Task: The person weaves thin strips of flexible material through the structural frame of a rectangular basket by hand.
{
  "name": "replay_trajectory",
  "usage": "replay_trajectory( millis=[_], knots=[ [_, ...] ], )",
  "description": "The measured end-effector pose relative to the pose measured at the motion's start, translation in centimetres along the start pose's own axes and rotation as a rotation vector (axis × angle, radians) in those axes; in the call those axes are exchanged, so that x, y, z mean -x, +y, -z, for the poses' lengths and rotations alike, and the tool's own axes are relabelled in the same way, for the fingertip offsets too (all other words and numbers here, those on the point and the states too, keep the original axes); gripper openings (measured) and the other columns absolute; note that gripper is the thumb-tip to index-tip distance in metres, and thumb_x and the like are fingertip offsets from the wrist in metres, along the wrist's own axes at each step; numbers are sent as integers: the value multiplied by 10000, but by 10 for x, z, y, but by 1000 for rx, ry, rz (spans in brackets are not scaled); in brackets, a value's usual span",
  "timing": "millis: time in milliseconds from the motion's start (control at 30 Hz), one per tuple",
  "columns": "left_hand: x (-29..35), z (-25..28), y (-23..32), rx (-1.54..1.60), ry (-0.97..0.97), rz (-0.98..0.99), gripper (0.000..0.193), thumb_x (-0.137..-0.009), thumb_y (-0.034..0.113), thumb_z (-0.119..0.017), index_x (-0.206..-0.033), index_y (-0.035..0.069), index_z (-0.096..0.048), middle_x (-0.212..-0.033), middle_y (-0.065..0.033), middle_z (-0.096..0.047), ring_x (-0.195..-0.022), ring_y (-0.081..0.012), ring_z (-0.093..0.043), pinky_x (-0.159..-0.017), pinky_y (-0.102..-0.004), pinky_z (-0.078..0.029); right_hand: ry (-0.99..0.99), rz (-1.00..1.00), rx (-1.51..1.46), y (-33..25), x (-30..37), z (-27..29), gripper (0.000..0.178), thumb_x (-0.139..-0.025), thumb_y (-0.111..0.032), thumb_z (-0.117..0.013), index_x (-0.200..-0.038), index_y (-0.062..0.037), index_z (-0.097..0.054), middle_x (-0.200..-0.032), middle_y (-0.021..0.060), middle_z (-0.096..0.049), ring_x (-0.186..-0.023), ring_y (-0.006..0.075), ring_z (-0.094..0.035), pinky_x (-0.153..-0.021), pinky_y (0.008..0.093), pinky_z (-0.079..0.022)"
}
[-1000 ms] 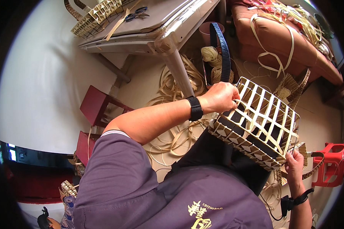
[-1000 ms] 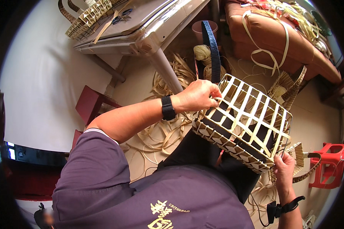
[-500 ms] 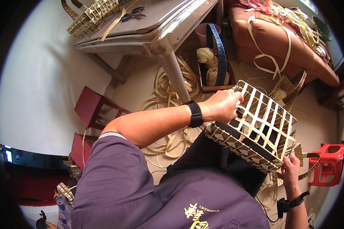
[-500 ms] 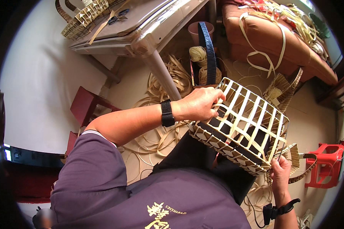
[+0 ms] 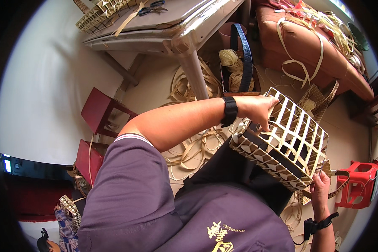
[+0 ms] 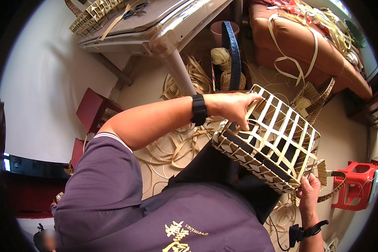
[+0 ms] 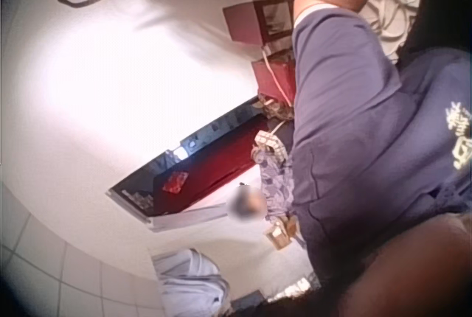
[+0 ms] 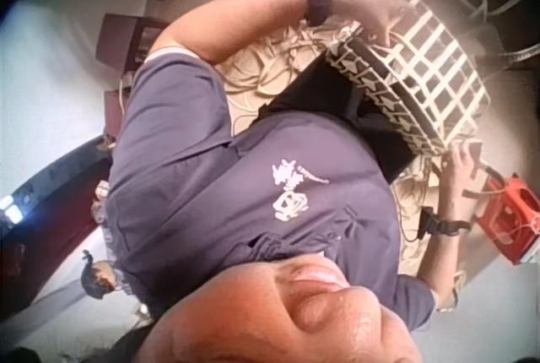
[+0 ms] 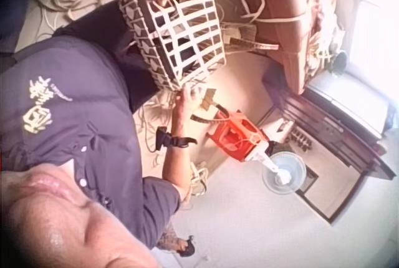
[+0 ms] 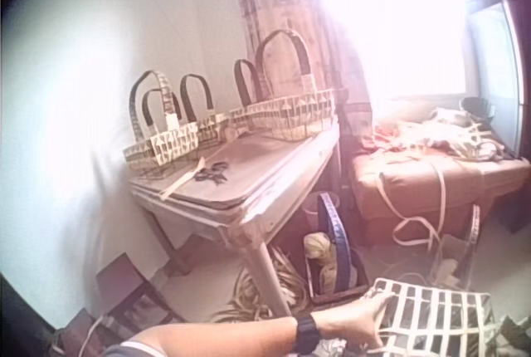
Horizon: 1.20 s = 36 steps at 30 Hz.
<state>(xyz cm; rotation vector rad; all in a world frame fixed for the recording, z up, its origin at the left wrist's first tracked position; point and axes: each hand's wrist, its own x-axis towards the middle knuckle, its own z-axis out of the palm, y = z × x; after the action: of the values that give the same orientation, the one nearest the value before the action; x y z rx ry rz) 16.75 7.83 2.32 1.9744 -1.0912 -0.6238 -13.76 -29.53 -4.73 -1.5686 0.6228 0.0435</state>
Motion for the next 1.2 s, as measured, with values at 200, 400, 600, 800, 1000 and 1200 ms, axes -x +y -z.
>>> replay_trajectory(
  millis=[200, 400, 600, 800, 1000, 1200],
  knots=[
    [24, 22, 10, -411, 92, -4, 961, -787, 230, -978, -1571, -46, -498, -935, -116, -768, -821, -193, -733, -757, -327, -566, -14, -22, 20, -8, 6, 1, 252, -1068, -219, -728, -861, -157, -599, -686, -82, -539, -492, 22, -445, -457, 202, -362],
    [64, 32, -12, 1219, 65, 294, 518, -911, 31, -836, -1381, 31, -617, -964, -45, -750, -697, -73, -656, -602, -200, -485, -12, -27, 19, -4, 11, 1, 269, -1070, -243, -732, -856, -157, -594, -697, -79, -556, -501, 18, -445, -468, 202, -358],
    [137, 57, -75, 1833, 550, 138, 161, -1049, -15, -657, -1202, 28, -685, -932, -67, -621, -506, 3, -412, -432, -163, -325, -28, -50, 10, -10, 20, -4, 300, -1073, -246, -729, -833, -144, -581, -694, -67, -568, -486, 23, -430, -456, 204, -341],
    [252, 77, -189, 1844, 943, 119, 19, -1034, 5, -701, -1042, -7, -689, -871, -65, -660, -459, -14, -402, -394, -171, -292, 16, -59, -57, -8, 28, -9, 299, -1081, -227, -716, -826, -148, -581, -697, -69, -564, -494, 18, -413, -455, 200, -333],
    [294, 30, -290, -415, 1019, 719, 350, -989, 214, -791, -1280, 25, -742, -1170, -134, -807, -917, -199, -775, -789, -317, -630, 16, 42, -120, -4, 17, -33, 219, -1082, -199, -698, -880, -138, -640, -714, -82, -576, -516, 5, -399, -463, 186, -321],
    [102, 20, -47, 122, 538, 85, 317, -1004, 266, -788, -1210, 25, -813, -1167, -185, -816, -1054, -292, -798, -943, -434, -611, 215, 92, -126, 13, 22, -27, 251, -1079, -219, -706, -851, -158, -621, -697, -103, -525, -524, -7, -375, -466, 190, -275]
  ],
)
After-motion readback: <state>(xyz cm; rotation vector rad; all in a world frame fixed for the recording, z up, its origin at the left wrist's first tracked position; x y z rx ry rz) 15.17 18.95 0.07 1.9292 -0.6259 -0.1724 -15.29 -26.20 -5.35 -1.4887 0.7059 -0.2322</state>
